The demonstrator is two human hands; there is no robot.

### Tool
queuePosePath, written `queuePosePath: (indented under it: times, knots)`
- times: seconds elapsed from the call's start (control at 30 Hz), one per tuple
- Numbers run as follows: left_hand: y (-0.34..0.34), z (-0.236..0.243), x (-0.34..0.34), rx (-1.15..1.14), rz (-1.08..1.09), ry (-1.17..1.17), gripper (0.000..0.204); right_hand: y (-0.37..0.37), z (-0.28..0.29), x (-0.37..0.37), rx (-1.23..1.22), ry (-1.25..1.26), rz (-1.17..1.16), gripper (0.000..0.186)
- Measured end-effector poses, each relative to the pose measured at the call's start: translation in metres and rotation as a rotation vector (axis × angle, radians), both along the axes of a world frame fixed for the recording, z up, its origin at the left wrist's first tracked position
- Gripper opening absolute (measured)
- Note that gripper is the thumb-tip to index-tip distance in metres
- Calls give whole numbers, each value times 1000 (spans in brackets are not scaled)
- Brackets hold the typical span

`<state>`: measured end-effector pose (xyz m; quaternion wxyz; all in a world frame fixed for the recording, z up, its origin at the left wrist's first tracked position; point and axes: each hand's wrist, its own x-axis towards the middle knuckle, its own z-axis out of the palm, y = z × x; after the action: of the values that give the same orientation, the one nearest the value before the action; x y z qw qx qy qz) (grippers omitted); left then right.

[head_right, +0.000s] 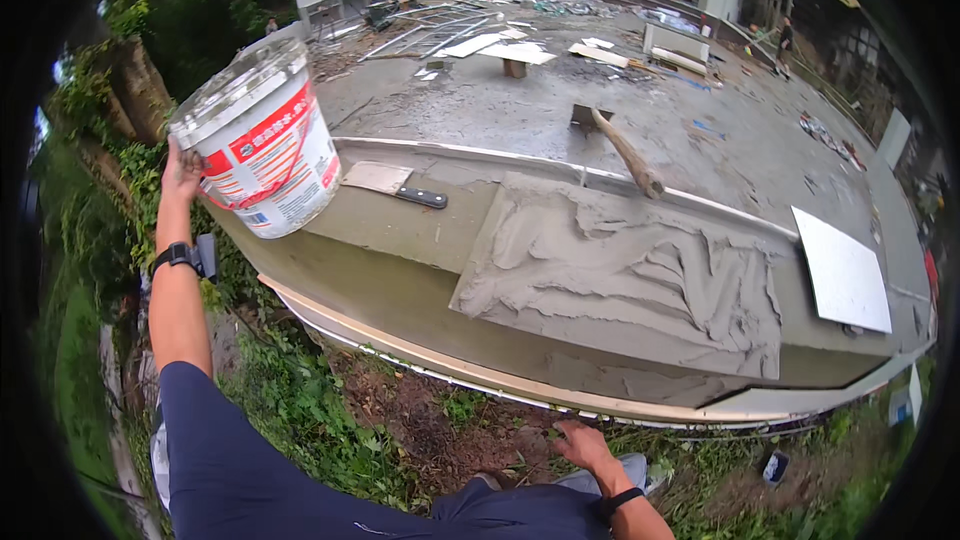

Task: The person applies mortar to a wall with a trowel, lifts a tile by hand, and presses it onto the mortar. They then insert spacers into the gaps between the tiles and press the tile again to secure it.

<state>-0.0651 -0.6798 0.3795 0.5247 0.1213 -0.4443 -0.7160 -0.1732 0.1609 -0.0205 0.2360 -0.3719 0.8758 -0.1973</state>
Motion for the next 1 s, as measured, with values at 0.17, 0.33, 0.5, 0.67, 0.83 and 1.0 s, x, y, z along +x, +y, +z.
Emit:
queuePosePath:
  times: [0.17,0.33,0.5,0.67,0.83,1.0]
  knots:
    - [32,-86,36,4,221,-246,78,108,31,-39,-407,-21,-672,36]
    - [298,-218,-28,37,-165,-431,47,230,96,-82,-1315,-270,-1299,41]
    - [413,-292,-86,268,-621,-399,61,245,139,-152,-1659,-512,-1110,50]
    - [446,-310,-125,462,-874,-150,47,241,132,-182,-1775,-811,-931,48]
    - [464,-308,-124,349,-847,-92,48,221,152,-171,-1706,-709,-1101,44]
    - [440,-326,-130,494,-721,-120,47,223,152,-170,-1725,-730,-1076,39]
